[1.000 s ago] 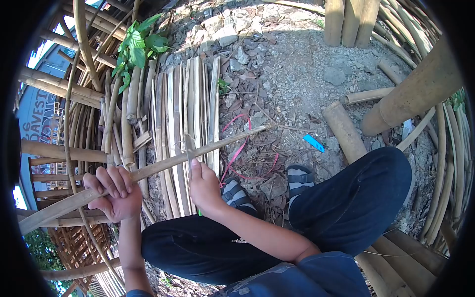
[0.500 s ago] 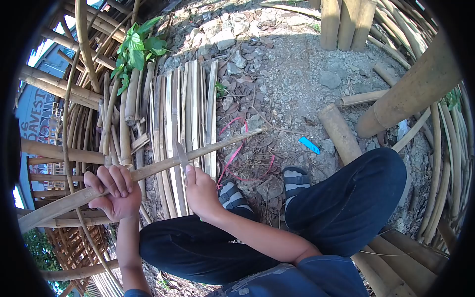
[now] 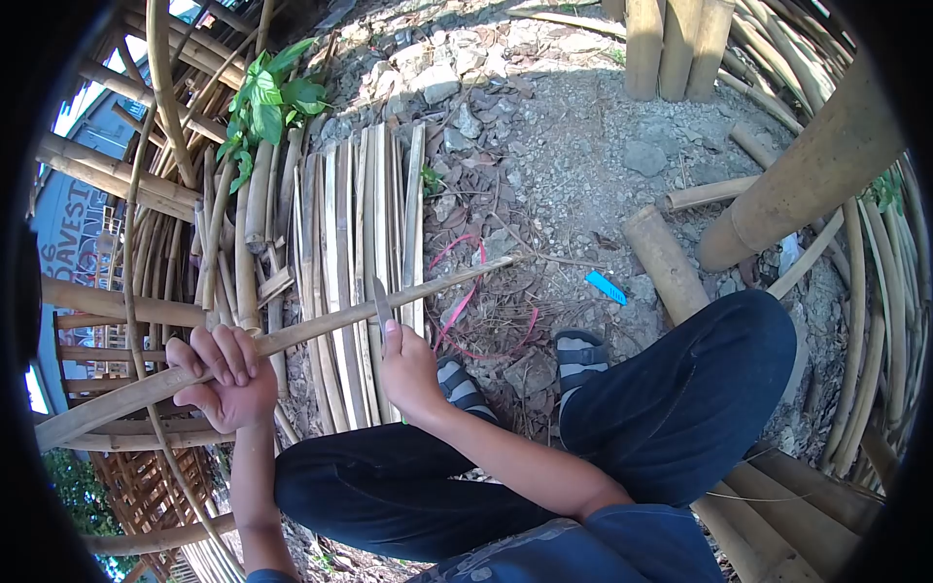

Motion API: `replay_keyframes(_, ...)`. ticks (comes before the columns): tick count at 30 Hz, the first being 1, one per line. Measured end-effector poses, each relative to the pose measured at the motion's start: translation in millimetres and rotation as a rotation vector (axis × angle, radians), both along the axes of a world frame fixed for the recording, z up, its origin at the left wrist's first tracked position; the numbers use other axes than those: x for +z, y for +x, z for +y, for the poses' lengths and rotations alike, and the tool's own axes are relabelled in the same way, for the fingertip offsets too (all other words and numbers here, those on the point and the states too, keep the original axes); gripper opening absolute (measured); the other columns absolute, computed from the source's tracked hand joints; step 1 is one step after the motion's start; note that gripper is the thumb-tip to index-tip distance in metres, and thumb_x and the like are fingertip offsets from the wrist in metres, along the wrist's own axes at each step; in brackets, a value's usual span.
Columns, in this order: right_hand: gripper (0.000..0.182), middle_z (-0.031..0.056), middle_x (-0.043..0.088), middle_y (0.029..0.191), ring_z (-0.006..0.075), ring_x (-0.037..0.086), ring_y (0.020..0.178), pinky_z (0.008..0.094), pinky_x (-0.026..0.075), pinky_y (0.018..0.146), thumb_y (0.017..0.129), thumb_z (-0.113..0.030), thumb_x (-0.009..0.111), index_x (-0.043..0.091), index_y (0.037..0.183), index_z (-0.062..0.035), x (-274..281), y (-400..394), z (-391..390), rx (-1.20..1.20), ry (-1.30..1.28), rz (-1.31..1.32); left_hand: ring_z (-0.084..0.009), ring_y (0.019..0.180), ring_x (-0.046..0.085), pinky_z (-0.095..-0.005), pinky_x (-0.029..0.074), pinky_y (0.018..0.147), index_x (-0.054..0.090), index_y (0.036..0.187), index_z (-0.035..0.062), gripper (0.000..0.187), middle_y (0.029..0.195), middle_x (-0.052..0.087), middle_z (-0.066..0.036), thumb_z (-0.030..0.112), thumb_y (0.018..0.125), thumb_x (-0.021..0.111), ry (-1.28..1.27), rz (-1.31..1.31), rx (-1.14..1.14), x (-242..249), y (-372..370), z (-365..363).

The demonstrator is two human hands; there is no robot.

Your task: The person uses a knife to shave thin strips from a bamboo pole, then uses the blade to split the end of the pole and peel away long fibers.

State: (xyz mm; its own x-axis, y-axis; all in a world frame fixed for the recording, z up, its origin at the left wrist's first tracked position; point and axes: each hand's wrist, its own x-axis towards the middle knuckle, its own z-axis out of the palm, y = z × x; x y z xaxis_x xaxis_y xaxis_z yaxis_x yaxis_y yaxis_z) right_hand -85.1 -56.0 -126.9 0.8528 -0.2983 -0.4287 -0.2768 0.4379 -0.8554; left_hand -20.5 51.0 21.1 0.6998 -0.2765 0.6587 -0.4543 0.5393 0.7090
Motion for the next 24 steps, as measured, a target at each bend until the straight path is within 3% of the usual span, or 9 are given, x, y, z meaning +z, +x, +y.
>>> replay_keyframes(1,0.043,-0.0008,0.039,0.058,0.0093,0.036,0.048,0.0298,0.032,0.044,0.106,-0.032,0.035,0.044,0.072,-0.0067,3,-1,-1,0.001,0.000,0.004,-0.0072,0.052,0.041,-0.0190,0.037,0.048,0.036,0.086,0.0148,0.041,0.064,0.039,0.002,0.047,0.090,0.062,0.000,0.004,0.001,-1,0,1)
replay_keyframes(3,0.047,0.0157,0.051,0.064,0.0311,0.052,0.063,0.0441,0.041,0.065,0.105,-0.033,0.033,0.054,0.081,0.0018,11,-2,-2,0.045,0.025,0.126,-0.0074,0.051,0.043,-0.0184,0.040,0.046,0.037,0.088,0.0152,0.041,0.064,0.042,0.002,0.050,0.089,0.059,0.003,-0.029,0.022,-2,1,2)
replay_keyframes(7,0.048,0.0153,0.050,0.062,0.0306,0.052,0.062,0.0436,0.041,0.065,0.105,-0.034,0.033,0.054,0.080,0.0016,23,-6,-5,0.070,0.094,0.161,-0.0073,0.051,0.043,-0.0180,0.039,0.046,0.037,0.088,0.0153,0.042,0.063,0.041,0.003,0.051,0.089,0.059,0.016,-0.028,-0.003,-1,-1,0)
replay_keyframes(9,0.040,-0.0018,0.036,0.056,0.0084,0.036,0.043,0.0265,0.030,0.039,0.105,-0.036,0.036,0.046,0.079,-0.0070,28,-12,5,0.103,-0.086,-0.170,-0.0073,0.051,0.043,-0.0184,0.039,0.046,0.037,0.089,0.0151,0.043,0.064,0.042,0.002,0.051,0.088,0.059,0.020,-0.026,-0.011,-2,1,2)
replay_keyframes(10,0.039,-0.0023,0.036,0.056,0.0075,0.036,0.042,0.0243,0.030,0.037,0.105,-0.037,0.036,0.046,0.083,-0.0066,45,-18,13,0.139,-0.097,-0.278,-0.0073,0.051,0.043,-0.0184,0.039,0.046,0.037,0.089,0.0151,0.043,0.064,0.042,0.002,0.051,0.088,0.059,0.020,-0.024,-0.009,-3,3,1)
replay_keyframes(12,0.039,-0.0030,0.034,0.055,0.0069,0.034,0.040,0.0247,0.027,0.036,0.105,-0.038,0.036,0.044,0.082,-0.0078,55,-21,26,0.185,0.269,-0.125,-0.0077,0.053,0.041,-0.0196,0.038,0.049,0.036,0.087,0.0146,0.040,0.066,0.040,0.001,0.046,0.091,0.060,-0.022,0.003,0.001,-2,2,1)
replay_keyframes(15,0.038,-0.0044,0.030,0.054,0.0049,0.025,0.037,0.0244,0.017,0.032,0.105,-0.039,0.036,0.040,0.079,-0.0113,32,-10,13,0.048,0.362,-0.029,-0.0087,0.054,0.041,-0.0205,0.038,0.050,0.037,0.088,0.0143,0.039,0.066,0.040,0.001,0.046,0.091,0.060,0.018,-0.019,-0.021,3,0,1)
replay_keyframes(21,0.032,-0.0030,0.037,0.064,0.0053,0.035,0.047,0.0226,0.029,0.039,0.103,-0.041,0.042,0.040,0.094,-0.0104,13,10,-38,-0.226,0.538,0.137,-0.0103,0.056,0.041,-0.0223,0.039,0.051,0.038,0.089,0.0130,0.039,0.068,0.040,0.000,0.047,0.093,0.057,0.029,-0.022,-0.035,2,4,5)
replay_keyframes(24,0.049,0.0079,0.046,0.087,0.0107,0.048,0.071,0.0269,0.042,0.059,0.098,-0.034,0.055,0.031,0.115,0.0049,66,-2,-49,-0.214,0.167,-0.083,-0.0109,0.058,0.041,-0.0232,0.038,0.053,0.040,0.090,0.0124,0.038,0.069,0.040,-0.001,0.047,0.094,0.056,-0.003,0.003,0.030,-3,13,7)
